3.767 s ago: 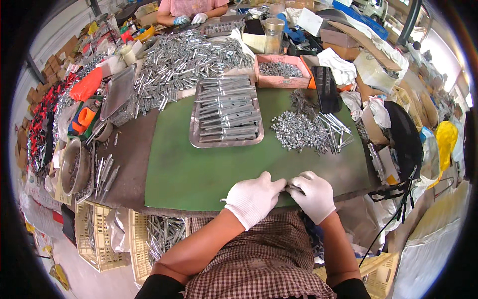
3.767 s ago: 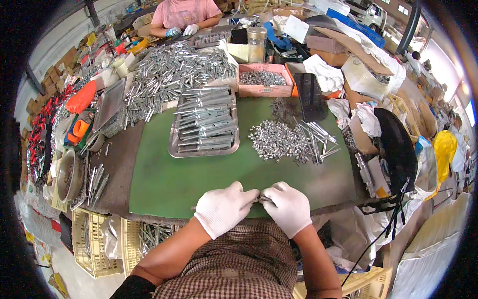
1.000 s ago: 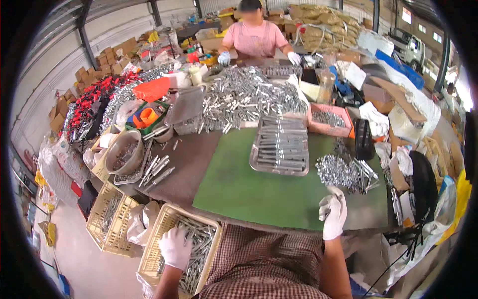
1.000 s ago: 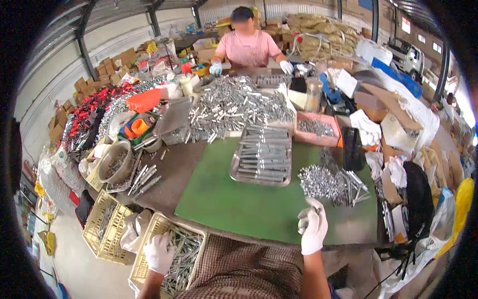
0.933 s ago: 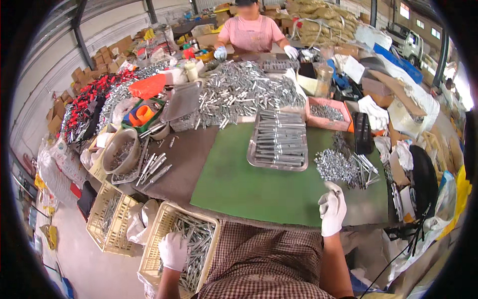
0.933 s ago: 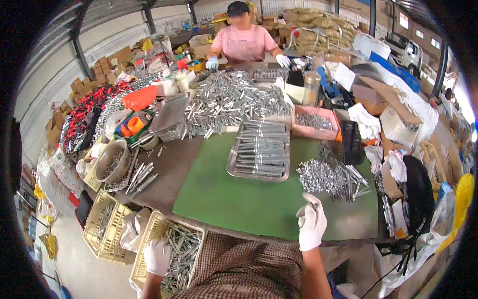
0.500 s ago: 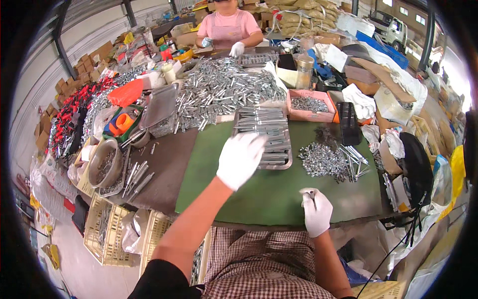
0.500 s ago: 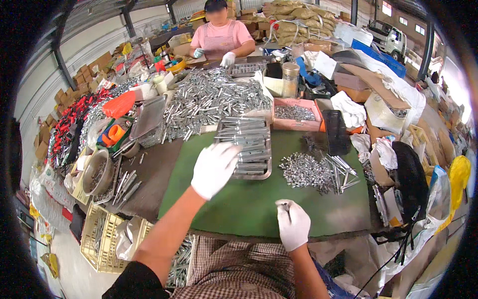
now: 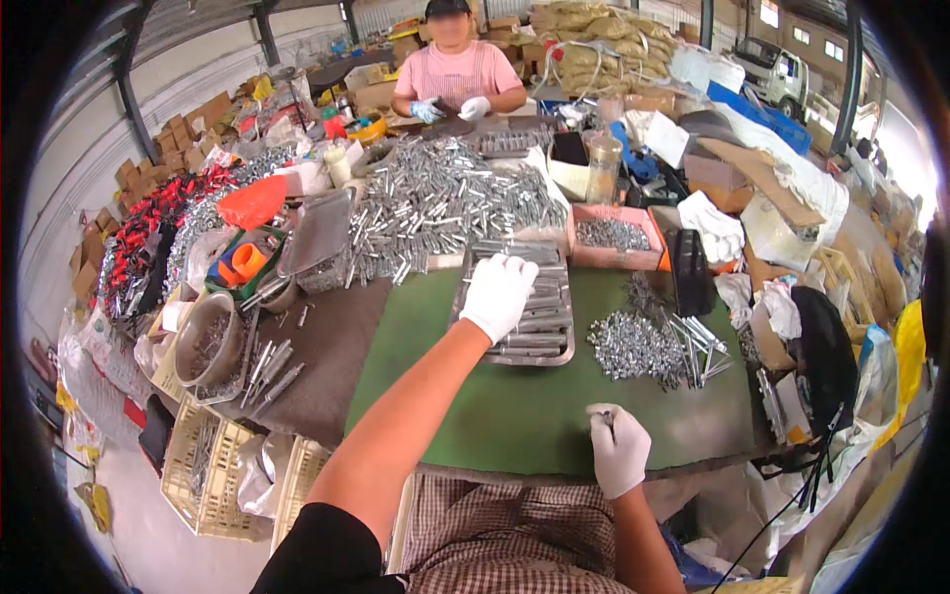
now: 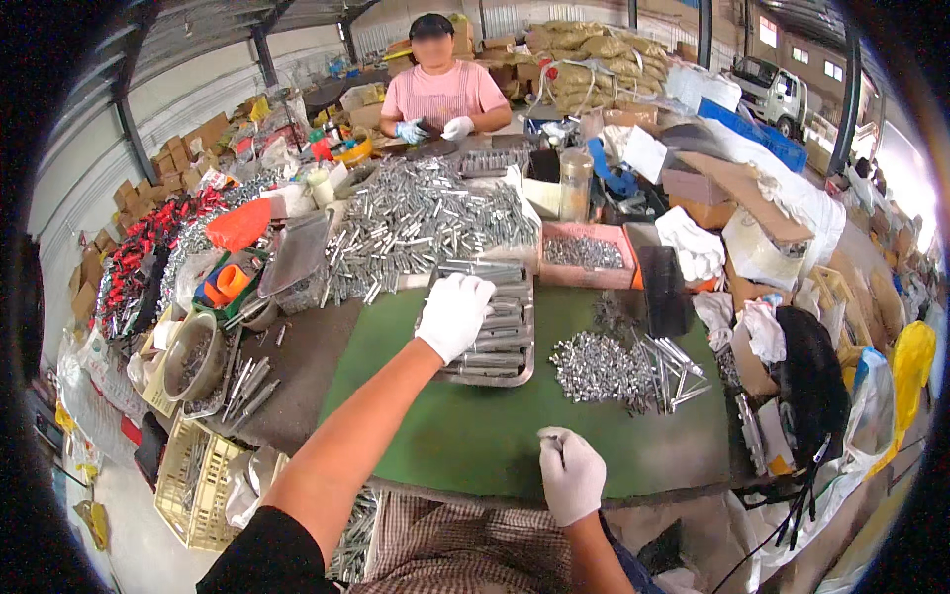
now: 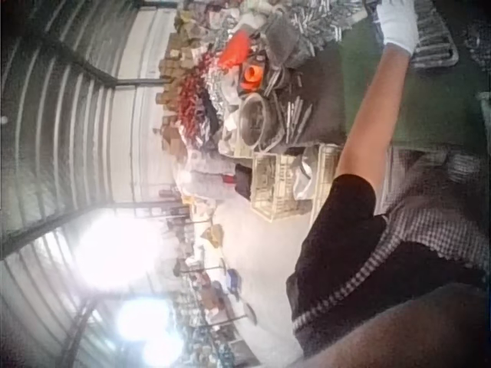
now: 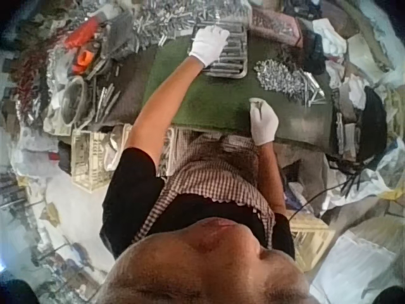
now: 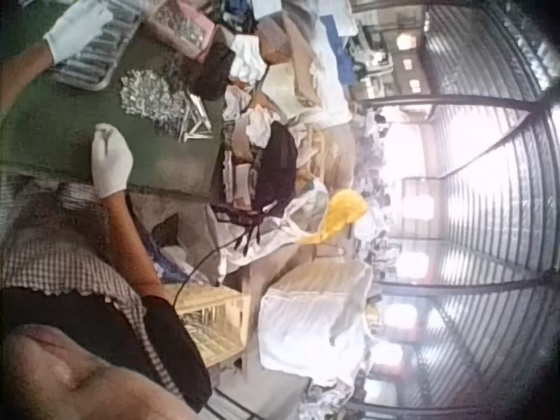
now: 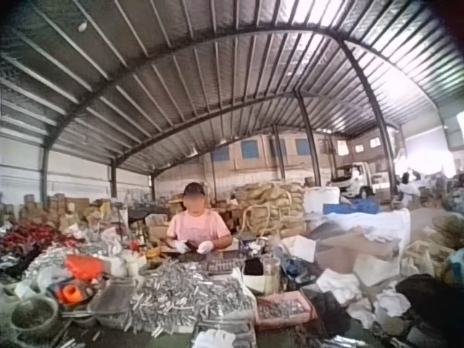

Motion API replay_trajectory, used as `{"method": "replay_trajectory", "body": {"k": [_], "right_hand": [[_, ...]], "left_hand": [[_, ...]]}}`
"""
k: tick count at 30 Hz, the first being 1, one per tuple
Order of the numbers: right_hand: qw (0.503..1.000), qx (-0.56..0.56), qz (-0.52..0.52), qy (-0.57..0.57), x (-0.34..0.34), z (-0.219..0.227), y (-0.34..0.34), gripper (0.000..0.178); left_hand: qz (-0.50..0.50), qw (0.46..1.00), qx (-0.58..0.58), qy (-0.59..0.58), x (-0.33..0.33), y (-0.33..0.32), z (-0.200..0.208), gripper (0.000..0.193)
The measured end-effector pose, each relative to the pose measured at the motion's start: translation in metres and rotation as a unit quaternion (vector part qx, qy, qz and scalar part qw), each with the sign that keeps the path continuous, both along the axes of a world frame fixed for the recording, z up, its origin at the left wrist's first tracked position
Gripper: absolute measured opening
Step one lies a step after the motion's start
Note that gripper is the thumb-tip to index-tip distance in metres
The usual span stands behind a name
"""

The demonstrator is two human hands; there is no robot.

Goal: Assembling small metal rods and screws by hand.

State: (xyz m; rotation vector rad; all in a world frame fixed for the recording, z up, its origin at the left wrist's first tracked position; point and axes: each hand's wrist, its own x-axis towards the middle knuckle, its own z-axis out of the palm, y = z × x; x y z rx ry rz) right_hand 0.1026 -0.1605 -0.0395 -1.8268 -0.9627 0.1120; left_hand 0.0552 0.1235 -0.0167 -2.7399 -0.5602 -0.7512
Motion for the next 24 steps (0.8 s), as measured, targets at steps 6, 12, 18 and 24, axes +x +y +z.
{"method": "replay_trajectory", "body": {"k": [6,12,18,24], "right_hand": [[0.999,0.017,0.012,0.029,0.004,-0.006,-0.008,0.017],[0.957,-0.021,-0.007,0.289,0.002,0.02,-0.025,0.028],[0.994,-0.028,0.085,-0.055,0.025,-0.007,-0.034,0.027],[0.974,-0.126,0.071,0.175,0.016,0.019,-0.03,0.028]], "left_hand": [[-0.074,0.992,-0.042,-0.091,-0.011,-0.03,0.028,0.028],[-0.163,0.953,-0.201,0.158,-0.049,-0.117,0.021,0.016],[-0.249,0.948,-0.179,0.091,-0.059,-0.154,0.006,0.024],[-0.25,0.945,-0.209,0.037,-0.072,-0.151,0.006,0.035]]}}
